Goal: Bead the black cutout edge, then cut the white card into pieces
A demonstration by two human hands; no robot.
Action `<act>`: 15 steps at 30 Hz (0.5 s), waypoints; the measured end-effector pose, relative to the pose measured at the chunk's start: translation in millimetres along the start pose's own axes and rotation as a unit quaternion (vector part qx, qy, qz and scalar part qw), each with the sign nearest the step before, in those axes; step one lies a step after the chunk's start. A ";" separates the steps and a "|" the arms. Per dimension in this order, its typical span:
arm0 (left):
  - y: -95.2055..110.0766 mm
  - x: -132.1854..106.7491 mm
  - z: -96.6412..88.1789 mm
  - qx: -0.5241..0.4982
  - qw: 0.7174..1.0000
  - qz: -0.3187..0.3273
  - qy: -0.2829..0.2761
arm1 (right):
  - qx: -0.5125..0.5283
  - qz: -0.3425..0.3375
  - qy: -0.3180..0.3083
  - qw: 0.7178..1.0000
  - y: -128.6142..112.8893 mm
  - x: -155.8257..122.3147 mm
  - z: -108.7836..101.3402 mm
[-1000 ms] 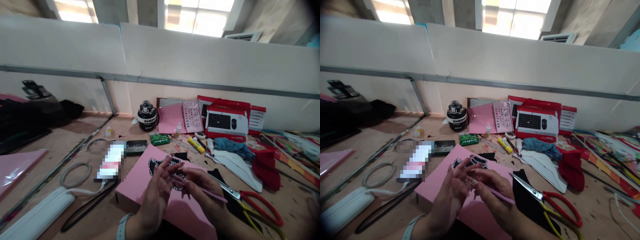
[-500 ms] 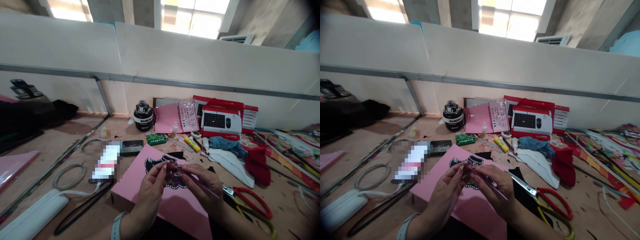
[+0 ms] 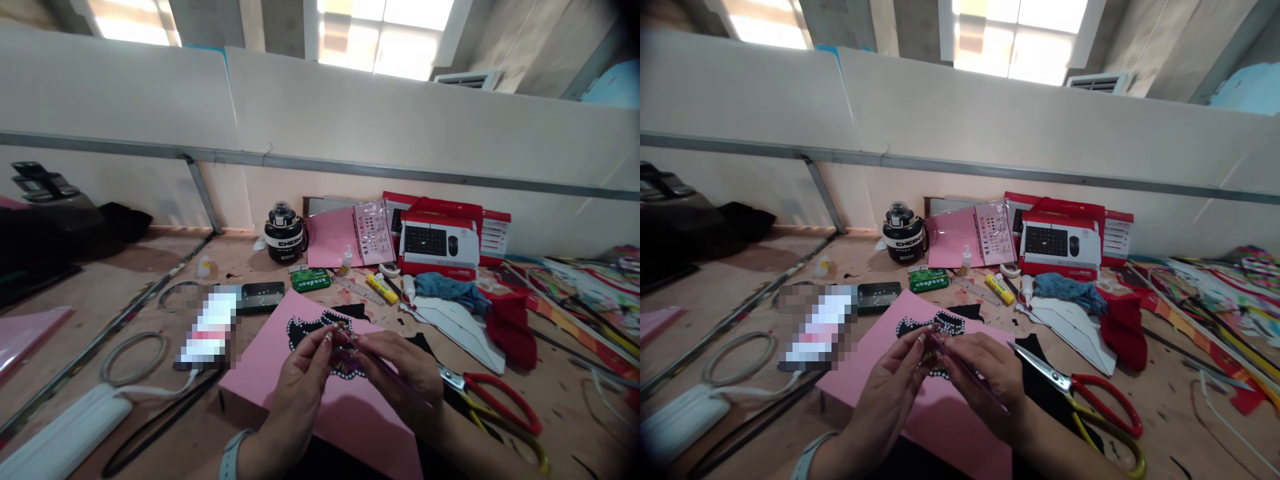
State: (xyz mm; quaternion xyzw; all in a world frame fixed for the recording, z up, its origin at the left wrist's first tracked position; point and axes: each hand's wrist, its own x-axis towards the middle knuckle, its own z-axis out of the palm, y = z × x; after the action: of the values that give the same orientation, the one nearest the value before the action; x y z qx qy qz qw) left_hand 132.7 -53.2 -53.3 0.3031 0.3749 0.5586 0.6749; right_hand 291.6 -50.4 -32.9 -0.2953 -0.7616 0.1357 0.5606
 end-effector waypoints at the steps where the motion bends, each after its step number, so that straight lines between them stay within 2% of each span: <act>1: -0.6 0.3 -0.5 0.000 1.000 0.003 -0.004 | -0.002 -0.004 0.000 1.000 -0.3 -0.4 -0.1; 15: -2.2 -1.1 -2.8 0.010 1.000 -0.002 -0.009 | -0.006 -0.019 -0.003 1.000 -0.2 0.3 0.3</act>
State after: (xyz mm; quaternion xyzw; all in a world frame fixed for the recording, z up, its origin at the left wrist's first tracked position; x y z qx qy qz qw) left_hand 131.4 -54.7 -56.5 0.3143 0.3753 0.5503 0.6764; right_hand 291.2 -50.3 -32.7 -0.2840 -0.7696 0.1214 0.5588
